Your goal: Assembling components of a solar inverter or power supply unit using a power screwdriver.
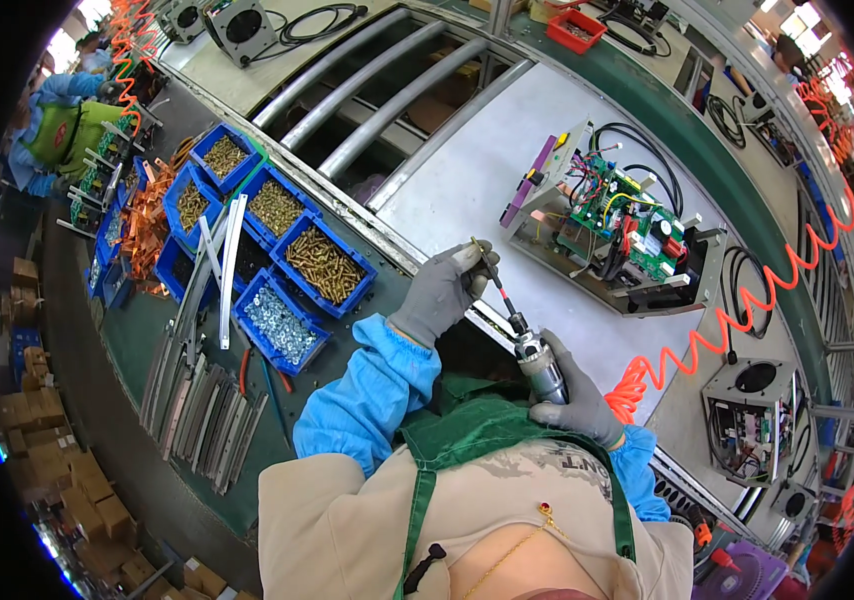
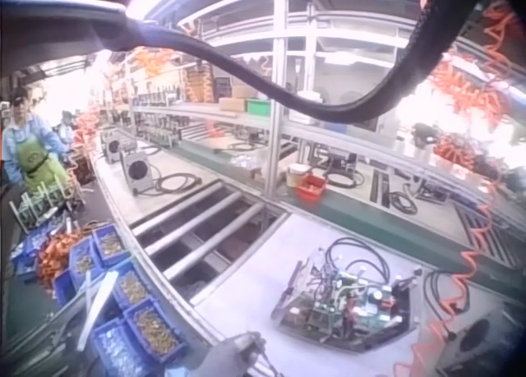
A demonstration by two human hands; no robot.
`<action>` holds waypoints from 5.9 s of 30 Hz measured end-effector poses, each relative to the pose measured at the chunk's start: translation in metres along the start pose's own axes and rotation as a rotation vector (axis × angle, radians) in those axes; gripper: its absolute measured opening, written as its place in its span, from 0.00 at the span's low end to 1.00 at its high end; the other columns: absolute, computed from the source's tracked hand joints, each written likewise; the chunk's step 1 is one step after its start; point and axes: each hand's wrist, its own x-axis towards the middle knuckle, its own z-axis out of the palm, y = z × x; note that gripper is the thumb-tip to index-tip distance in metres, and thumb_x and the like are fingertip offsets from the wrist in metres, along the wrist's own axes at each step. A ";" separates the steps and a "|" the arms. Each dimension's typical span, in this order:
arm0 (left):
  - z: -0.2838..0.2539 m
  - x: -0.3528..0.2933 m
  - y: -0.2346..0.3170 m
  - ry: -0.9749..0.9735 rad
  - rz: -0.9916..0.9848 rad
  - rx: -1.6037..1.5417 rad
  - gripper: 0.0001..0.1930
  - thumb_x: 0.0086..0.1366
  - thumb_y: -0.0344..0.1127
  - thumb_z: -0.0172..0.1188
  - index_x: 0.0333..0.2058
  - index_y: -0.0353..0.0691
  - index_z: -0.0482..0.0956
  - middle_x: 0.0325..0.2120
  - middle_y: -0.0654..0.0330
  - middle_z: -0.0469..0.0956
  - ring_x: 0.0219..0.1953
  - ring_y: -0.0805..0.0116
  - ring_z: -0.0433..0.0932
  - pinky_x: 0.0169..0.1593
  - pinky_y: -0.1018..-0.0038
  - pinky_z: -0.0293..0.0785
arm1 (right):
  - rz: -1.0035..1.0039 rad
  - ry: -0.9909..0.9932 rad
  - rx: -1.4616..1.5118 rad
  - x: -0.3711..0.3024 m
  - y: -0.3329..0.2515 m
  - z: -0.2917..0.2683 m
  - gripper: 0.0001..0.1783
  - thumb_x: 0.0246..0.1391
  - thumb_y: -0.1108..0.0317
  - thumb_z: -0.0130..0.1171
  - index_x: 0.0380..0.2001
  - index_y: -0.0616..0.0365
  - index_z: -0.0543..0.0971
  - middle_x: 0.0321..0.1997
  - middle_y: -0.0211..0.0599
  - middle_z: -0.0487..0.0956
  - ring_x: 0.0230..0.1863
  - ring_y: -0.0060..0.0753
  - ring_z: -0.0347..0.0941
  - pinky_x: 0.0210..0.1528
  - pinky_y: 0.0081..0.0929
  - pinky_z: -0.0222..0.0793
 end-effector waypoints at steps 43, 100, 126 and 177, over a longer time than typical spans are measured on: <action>0.074 -0.020 0.139 0.059 0.964 1.661 0.16 0.63 0.25 0.48 0.50 0.37 0.72 0.43 0.49 0.73 0.46 0.54 0.75 0.48 0.66 0.72 | -0.292 0.500 0.521 -0.103 -0.005 -0.022 0.66 0.27 0.73 0.69 0.69 0.49 0.41 0.28 0.43 0.74 0.22 0.35 0.75 0.35 0.35 0.78; 0.193 0.112 -0.062 -0.888 0.885 2.060 0.17 0.60 0.29 0.52 0.49 0.45 0.75 0.37 0.57 0.75 0.38 0.56 0.76 0.40 0.64 0.75 | -0.317 0.904 0.679 -0.108 0.025 0.024 0.57 0.34 0.67 0.63 0.69 0.45 0.46 0.25 0.39 0.72 0.18 0.30 0.73 0.29 0.30 0.77; 0.190 0.110 -0.054 -0.932 0.893 1.969 0.17 0.60 0.26 0.51 0.48 0.44 0.76 0.38 0.57 0.76 0.39 0.55 0.76 0.41 0.63 0.75 | -0.157 0.881 0.612 -0.102 0.024 0.015 0.64 0.27 0.52 0.70 0.69 0.44 0.47 0.27 0.40 0.73 0.17 0.30 0.73 0.23 0.26 0.76; -0.136 -0.145 0.186 0.977 -0.642 2.262 0.10 0.55 0.37 0.56 0.36 0.49 0.82 0.37 0.56 0.80 0.39 0.54 0.79 0.44 0.61 0.75 | -0.470 0.774 0.727 -0.094 0.084 -0.007 0.30 0.52 0.50 0.59 0.46 0.66 0.68 0.30 0.39 0.74 0.17 0.24 0.69 0.22 0.26 0.71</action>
